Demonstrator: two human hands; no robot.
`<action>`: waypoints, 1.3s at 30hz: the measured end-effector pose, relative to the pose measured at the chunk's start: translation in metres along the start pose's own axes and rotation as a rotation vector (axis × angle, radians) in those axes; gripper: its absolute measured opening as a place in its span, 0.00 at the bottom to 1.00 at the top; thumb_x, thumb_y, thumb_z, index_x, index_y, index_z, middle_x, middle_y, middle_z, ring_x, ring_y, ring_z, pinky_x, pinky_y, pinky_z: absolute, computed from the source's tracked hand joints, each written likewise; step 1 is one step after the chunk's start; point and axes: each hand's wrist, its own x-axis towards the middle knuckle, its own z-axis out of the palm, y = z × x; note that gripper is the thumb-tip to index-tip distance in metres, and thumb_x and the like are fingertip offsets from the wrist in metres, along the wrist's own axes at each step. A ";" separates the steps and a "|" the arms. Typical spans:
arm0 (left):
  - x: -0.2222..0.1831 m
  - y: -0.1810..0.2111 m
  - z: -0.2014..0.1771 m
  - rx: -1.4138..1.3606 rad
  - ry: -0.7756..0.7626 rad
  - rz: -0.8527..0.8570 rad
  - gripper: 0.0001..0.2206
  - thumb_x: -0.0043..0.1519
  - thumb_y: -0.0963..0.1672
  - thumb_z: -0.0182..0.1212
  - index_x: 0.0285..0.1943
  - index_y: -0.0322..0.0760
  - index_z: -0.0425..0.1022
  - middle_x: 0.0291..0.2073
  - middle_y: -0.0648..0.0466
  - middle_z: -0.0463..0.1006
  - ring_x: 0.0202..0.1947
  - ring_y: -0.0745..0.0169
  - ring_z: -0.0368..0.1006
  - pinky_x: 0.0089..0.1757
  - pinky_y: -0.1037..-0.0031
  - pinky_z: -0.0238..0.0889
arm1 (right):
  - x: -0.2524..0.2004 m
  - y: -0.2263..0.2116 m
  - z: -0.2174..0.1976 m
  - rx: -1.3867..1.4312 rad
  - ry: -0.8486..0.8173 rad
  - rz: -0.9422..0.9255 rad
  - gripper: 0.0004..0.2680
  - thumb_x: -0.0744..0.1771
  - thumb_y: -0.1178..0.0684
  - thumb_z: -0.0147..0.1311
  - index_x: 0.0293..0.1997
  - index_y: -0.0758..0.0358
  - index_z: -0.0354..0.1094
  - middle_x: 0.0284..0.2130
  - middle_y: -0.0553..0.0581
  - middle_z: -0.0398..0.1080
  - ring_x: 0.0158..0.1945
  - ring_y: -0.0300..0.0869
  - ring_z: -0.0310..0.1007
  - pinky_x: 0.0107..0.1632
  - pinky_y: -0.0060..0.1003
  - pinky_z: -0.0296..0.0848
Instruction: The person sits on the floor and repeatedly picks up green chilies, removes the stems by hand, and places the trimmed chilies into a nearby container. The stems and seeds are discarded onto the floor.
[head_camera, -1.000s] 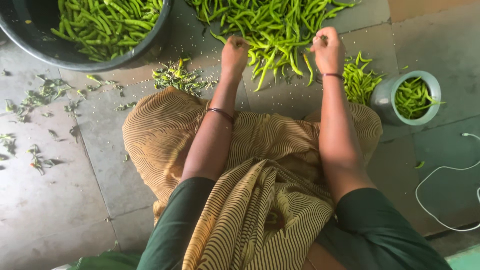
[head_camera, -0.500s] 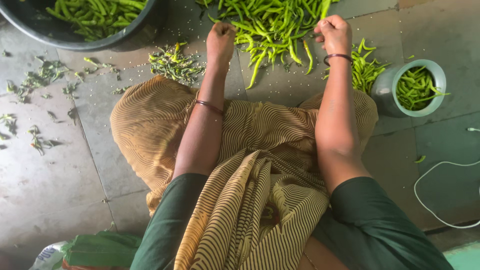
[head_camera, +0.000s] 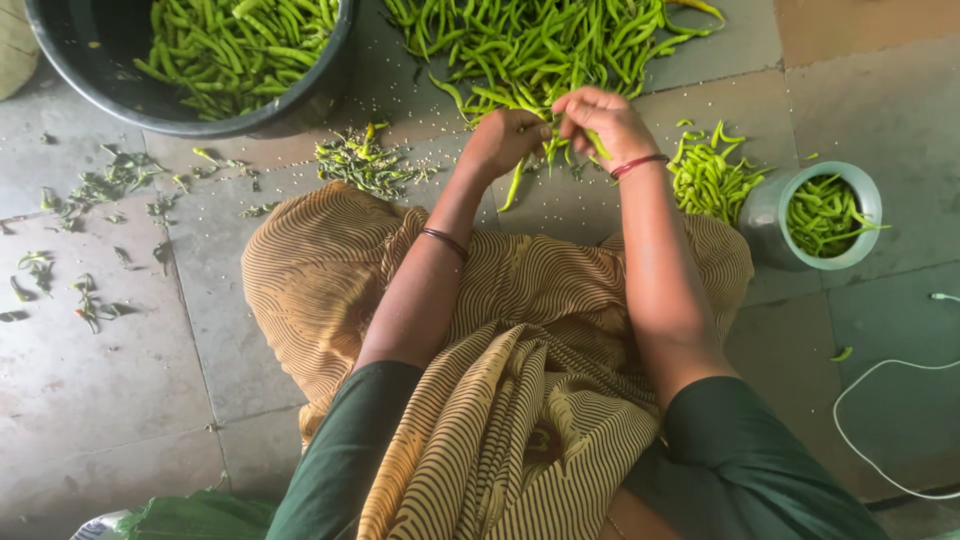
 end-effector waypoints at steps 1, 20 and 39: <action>-0.003 0.002 -0.004 0.011 -0.008 -0.020 0.10 0.63 0.46 0.64 0.44 0.36 0.85 0.31 0.54 0.86 0.31 0.65 0.78 0.38 0.71 0.70 | 0.001 -0.004 -0.002 0.056 0.169 -0.081 0.05 0.72 0.54 0.53 0.48 0.63 0.72 0.29 0.53 0.72 0.24 0.32 0.66 0.24 0.26 0.60; -0.016 0.015 -0.019 -0.216 -0.132 0.030 0.13 0.65 0.47 0.59 0.48 0.35 0.85 0.33 0.57 0.86 0.34 0.73 0.73 0.39 0.76 0.66 | -0.006 0.003 0.022 0.494 0.301 -0.019 0.05 0.68 0.52 0.62 0.41 0.58 0.71 0.29 0.49 0.68 0.24 0.32 0.65 0.23 0.25 0.59; -0.001 0.002 -0.013 -0.221 0.144 -0.039 0.11 0.63 0.47 0.61 0.42 0.33 0.80 0.18 0.53 0.74 0.18 0.65 0.70 0.24 0.70 0.62 | 0.036 0.053 -0.009 -1.353 0.945 -0.621 0.02 0.70 0.56 0.58 0.39 0.59 0.71 0.38 0.53 0.75 0.42 0.48 0.77 0.47 0.43 0.76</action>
